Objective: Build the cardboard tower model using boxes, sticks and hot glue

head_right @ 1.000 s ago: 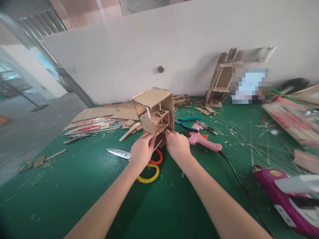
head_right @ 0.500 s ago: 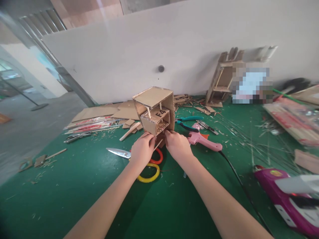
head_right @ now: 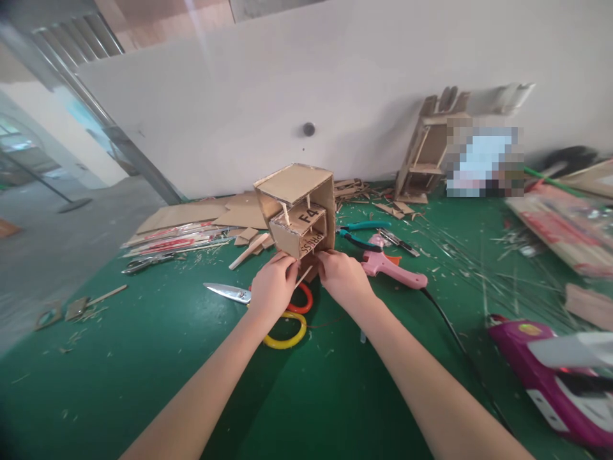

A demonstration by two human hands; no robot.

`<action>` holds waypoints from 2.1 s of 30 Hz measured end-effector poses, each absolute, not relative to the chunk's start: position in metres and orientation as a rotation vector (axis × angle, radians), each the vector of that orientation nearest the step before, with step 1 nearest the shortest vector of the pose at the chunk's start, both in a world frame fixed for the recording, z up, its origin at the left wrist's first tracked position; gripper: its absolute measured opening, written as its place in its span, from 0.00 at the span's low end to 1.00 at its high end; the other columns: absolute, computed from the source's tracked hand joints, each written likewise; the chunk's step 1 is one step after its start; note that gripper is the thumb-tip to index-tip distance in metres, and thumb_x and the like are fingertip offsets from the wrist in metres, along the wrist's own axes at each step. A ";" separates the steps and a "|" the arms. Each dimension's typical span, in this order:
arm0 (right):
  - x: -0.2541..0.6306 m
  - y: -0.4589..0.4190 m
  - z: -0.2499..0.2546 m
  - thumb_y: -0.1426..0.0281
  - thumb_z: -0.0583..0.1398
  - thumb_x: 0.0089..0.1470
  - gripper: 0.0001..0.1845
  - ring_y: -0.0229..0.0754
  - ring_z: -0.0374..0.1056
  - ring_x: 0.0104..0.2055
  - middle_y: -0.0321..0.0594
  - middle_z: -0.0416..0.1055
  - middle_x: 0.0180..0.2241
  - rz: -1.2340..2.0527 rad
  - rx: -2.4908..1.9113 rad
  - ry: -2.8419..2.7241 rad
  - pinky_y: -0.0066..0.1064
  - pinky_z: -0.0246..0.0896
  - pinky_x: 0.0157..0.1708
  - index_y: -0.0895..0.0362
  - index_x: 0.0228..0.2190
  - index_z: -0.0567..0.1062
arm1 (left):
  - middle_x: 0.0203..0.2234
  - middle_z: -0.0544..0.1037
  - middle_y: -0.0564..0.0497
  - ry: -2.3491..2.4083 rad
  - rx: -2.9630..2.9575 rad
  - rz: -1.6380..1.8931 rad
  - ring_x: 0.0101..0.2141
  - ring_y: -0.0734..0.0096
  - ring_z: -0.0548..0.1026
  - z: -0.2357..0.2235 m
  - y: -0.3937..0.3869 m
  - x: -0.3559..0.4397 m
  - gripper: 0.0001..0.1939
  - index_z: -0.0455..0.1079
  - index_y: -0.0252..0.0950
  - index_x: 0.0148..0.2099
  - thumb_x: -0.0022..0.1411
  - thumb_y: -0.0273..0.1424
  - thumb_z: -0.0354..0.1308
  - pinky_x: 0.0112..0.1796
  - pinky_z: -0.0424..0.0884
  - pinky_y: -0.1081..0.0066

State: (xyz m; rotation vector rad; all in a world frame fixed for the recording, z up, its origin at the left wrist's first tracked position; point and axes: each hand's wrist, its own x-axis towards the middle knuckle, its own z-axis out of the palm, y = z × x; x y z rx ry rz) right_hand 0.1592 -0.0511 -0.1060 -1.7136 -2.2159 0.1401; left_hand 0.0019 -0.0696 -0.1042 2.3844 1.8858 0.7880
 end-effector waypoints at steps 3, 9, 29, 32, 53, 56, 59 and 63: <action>0.159 -0.052 -0.106 0.73 0.51 0.58 0.17 0.45 0.73 0.43 0.42 0.75 0.46 0.128 -1.715 -2.214 0.32 0.64 0.42 0.53 0.44 0.76 | 0.39 0.76 0.53 1.881 2.388 0.791 0.36 0.69 0.74 -0.104 -0.069 0.002 0.09 0.71 0.41 0.38 0.67 0.31 0.48 0.33 0.63 0.73; 0.160 -0.056 -0.108 0.72 0.50 0.61 0.18 0.42 0.72 0.45 0.41 0.75 0.45 0.138 -1.599 -2.160 0.29 0.63 0.45 0.54 0.45 0.76 | 0.38 0.77 0.54 1.889 2.394 0.793 0.35 0.70 0.74 -0.103 -0.070 0.002 0.09 0.71 0.40 0.37 0.67 0.31 0.49 0.31 0.62 0.73; 0.163 -0.052 -0.109 0.73 0.51 0.60 0.16 0.42 0.72 0.44 0.42 0.77 0.42 0.162 -1.530 -2.109 0.29 0.64 0.43 0.55 0.43 0.77 | 0.39 0.77 0.52 1.870 2.368 0.774 0.36 0.69 0.75 -0.101 -0.070 0.002 0.10 0.71 0.40 0.38 0.67 0.31 0.48 0.33 0.64 0.73; 0.161 -0.052 -0.107 0.72 0.51 0.60 0.16 0.42 0.72 0.44 0.42 0.77 0.42 0.137 -1.619 -2.182 0.29 0.63 0.43 0.54 0.41 0.77 | 0.38 0.77 0.52 1.882 2.372 0.770 0.36 0.69 0.75 -0.100 -0.070 0.003 0.10 0.71 0.40 0.38 0.67 0.31 0.48 0.33 0.64 0.73; 0.155 -0.054 -0.102 0.73 0.49 0.61 0.17 0.46 0.73 0.41 0.45 0.74 0.46 0.008 -1.696 -2.376 0.32 0.64 0.36 0.55 0.44 0.74 | 0.39 0.77 0.52 1.900 2.372 0.740 0.37 0.69 0.75 -0.099 -0.072 0.002 0.10 0.72 0.41 0.39 0.67 0.31 0.48 0.33 0.64 0.73; 0.155 -0.055 -0.104 0.74 0.49 0.60 0.17 0.46 0.73 0.41 0.45 0.74 0.46 0.007 -1.695 -2.385 0.32 0.64 0.36 0.55 0.45 0.74 | 0.39 0.77 0.52 1.901 2.368 0.737 0.38 0.68 0.75 -0.098 -0.072 0.002 0.10 0.72 0.41 0.40 0.67 0.31 0.49 0.33 0.65 0.73; 0.158 -0.055 -0.105 0.72 0.48 0.62 0.17 0.44 0.73 0.43 0.45 0.74 0.45 0.034 -1.666 -2.278 0.31 0.64 0.39 0.55 0.47 0.73 | 0.39 0.77 0.52 1.898 2.360 0.741 0.37 0.69 0.75 -0.098 -0.072 0.003 0.10 0.71 0.40 0.39 0.67 0.31 0.48 0.33 0.65 0.73; 0.159 -0.053 -0.105 0.70 0.48 0.63 0.17 0.43 0.72 0.45 0.44 0.76 0.43 0.105 -1.678 -2.170 0.29 0.63 0.43 0.55 0.44 0.75 | 0.40 0.77 0.51 1.894 2.345 0.744 0.38 0.69 0.75 -0.099 -0.072 0.003 0.10 0.72 0.41 0.40 0.67 0.31 0.48 0.34 0.65 0.73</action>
